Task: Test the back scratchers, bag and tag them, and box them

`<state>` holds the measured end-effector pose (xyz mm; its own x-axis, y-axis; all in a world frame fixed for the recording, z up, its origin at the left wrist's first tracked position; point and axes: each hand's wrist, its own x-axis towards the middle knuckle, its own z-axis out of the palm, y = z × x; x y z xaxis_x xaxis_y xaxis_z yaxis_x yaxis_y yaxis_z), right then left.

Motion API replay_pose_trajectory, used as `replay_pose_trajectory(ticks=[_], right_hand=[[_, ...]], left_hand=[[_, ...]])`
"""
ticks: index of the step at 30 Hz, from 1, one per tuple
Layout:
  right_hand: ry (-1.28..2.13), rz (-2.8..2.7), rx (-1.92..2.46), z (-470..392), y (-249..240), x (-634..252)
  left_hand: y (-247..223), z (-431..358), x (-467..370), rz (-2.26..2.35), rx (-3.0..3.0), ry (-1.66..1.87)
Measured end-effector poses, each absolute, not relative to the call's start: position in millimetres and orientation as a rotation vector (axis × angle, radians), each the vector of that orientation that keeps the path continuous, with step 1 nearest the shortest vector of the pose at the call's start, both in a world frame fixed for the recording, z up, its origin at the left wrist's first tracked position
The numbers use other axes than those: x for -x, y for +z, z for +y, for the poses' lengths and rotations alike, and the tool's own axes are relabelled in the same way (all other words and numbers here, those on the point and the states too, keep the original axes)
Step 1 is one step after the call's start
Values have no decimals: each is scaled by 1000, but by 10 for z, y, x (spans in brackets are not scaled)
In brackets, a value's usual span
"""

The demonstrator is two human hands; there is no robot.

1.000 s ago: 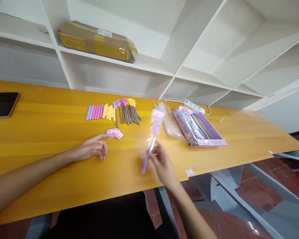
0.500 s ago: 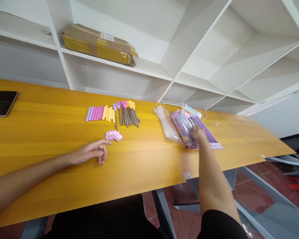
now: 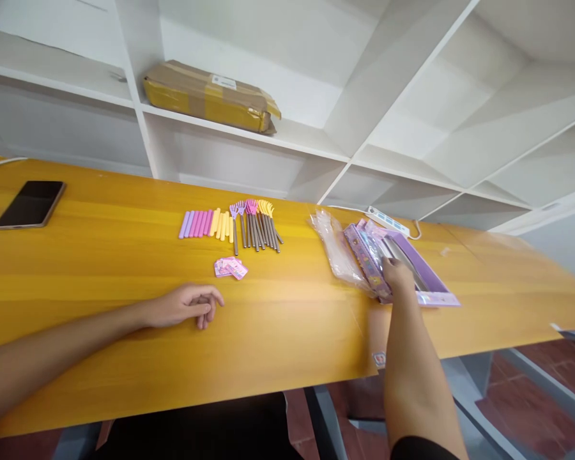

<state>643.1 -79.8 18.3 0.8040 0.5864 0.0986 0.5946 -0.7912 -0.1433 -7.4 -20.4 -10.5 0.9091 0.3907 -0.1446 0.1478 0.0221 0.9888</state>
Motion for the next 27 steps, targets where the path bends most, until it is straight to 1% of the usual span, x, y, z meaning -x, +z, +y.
replay_pose_trajectory(ticks=[3, 7, 12, 17, 23, 25, 27], right_hand=[[44, -789, 2809, -823, 186, -6418], [58, -697, 2726, -867, 202, -6353], [-70, -634, 2581, -892, 324, -6135], [-253, -611, 2360, -628, 787, -5766], [-384, -991, 1971, 129, 1501, -4929], [-370, -1189, 1874, 346, 1615, -4518], [-334, -1425, 1817, 520, 1625, -4067]], left_hand=[[-99, -204, 59, 452, -1528, 193], [-69, -219, 36, 470, -1528, 200], [-82, -235, 25, 479, -1520, 193], [-141, -233, 32, 482, -1540, 210], [-105, -257, 31, 490, -1586, 217], [-83, -269, 32, 496, -1593, 220], [-69, -279, 34, 501, -1594, 219]])
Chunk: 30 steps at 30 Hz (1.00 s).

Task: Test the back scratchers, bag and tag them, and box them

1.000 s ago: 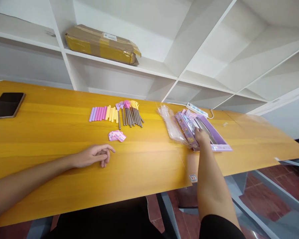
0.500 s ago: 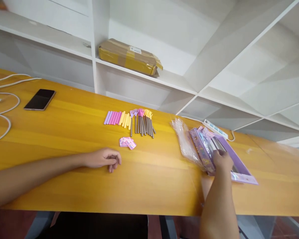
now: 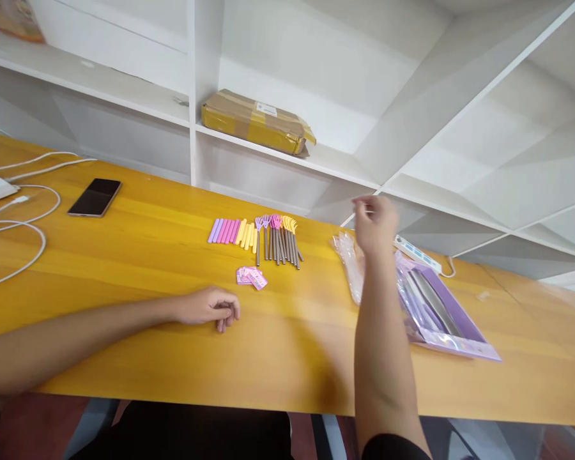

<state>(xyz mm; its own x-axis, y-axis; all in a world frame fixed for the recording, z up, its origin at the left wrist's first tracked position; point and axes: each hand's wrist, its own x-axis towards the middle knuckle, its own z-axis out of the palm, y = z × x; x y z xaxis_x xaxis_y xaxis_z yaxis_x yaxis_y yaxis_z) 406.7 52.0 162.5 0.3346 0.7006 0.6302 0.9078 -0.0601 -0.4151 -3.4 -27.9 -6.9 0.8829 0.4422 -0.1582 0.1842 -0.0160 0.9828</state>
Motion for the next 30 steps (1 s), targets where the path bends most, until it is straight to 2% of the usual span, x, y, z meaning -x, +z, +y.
replay_pose_trajectory(ticks=[3, 7, 13, 20, 30], right_hand=[[-249, -1744, 1799, 730, 1426, -3400], [-172, -1952, 1915, 952, 865, -2751], [-209, -2050, 2114, 1118, 250, -2483], [-297, -2018, 2204, 1156, 220, -2509], [-185, -1953, 2219, 1190, 308, -2514]], left_hand=[[-63, -288, 36, 507, -1593, 212], [-51, -297, 35, 512, -1583, 214], [-33, -304, 31, 500, -1615, 215], [-100, -291, 25, 493, -1627, 209], [-98, -297, 21, 503, -1616, 206]])
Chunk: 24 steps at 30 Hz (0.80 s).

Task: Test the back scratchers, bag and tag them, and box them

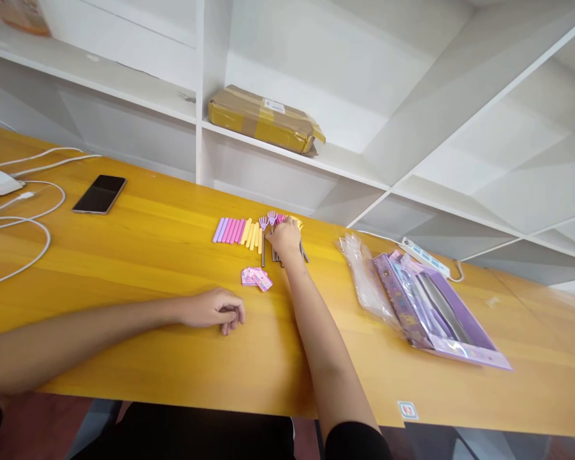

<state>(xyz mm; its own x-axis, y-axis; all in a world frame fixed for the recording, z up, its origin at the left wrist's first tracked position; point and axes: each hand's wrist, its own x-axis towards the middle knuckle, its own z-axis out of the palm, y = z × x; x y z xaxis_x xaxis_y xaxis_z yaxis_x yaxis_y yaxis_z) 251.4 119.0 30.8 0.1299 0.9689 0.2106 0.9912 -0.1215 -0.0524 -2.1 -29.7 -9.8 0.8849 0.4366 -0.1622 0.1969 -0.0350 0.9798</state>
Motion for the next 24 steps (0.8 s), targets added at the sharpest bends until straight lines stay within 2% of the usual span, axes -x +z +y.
replay_pose_trajectory(ticks=[7, 13, 19, 24], right_hand=[[-20, -1987, 2130, 1090, 790, -2398], [24, -2137, 1942, 1080, 1117, -1937], [22, -2506, 1703, 1064, 960, -1257], [42, -2784, 1590, 1122, 766, -1043]], left_hand=[[-73, -291, 19, 494, -1644, 193], [-69, -294, 18, 484, -1648, 197], [-57, -299, 9, 495, -1670, 196], [-94, -294, 3, 472, -1668, 209]])
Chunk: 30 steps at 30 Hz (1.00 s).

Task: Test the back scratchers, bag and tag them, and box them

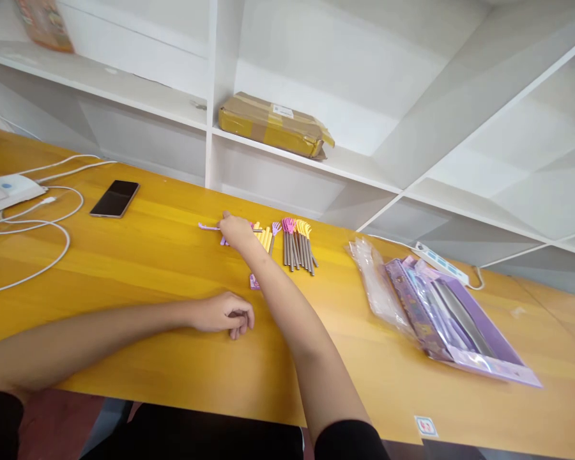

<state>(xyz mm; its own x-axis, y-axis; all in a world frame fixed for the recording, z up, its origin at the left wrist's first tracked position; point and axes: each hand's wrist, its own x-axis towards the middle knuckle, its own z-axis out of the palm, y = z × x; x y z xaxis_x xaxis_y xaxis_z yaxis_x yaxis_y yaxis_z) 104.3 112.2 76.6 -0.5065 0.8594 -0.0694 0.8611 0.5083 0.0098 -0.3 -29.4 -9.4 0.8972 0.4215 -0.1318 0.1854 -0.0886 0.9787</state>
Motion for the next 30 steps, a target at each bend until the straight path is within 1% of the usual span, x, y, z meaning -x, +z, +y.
replay_pose_trajectory(ticks=[5, 10, 14, 18, 21, 24, 26, 28, 29, 30], right_hand=[[-12, 2704, -1334, 1222, 747, -1045], [69, 2768, -1261, 1153, 804, -1032], [109, 2905, -1301, 882, 950, -1196], [118, 3073, -1351, 494, 1159, -1553], [119, 3141, -1337, 235, 1275, -1818], [-62, 3287, -1283, 103, 1322, -2036], [-192, 3423, -1393, 97, 1344, -2179], [-332, 3548, -1704, 131, 1387, -2327], [-479, 3594, -1895, 152, 1421, -2399], [-725, 3623, -2058, 170, 1463, -2463]], left_hand=[[-92, -290, 7, 464, -1684, 209], [-105, -281, 1, 467, -1601, 213], [-120, -227, -40, 472, -1210, 281], [-57, -112, -40, 471, -817, 439], [-5, -25, 7, 503, -635, 562], [11, 15, 44, 553, -552, 653], [5, 7, 43, 584, -571, 679], [-5, -20, 28, 605, -622, 687], [-9, -37, 18, 609, -653, 683], [-14, -55, 10, 610, -686, 678]])
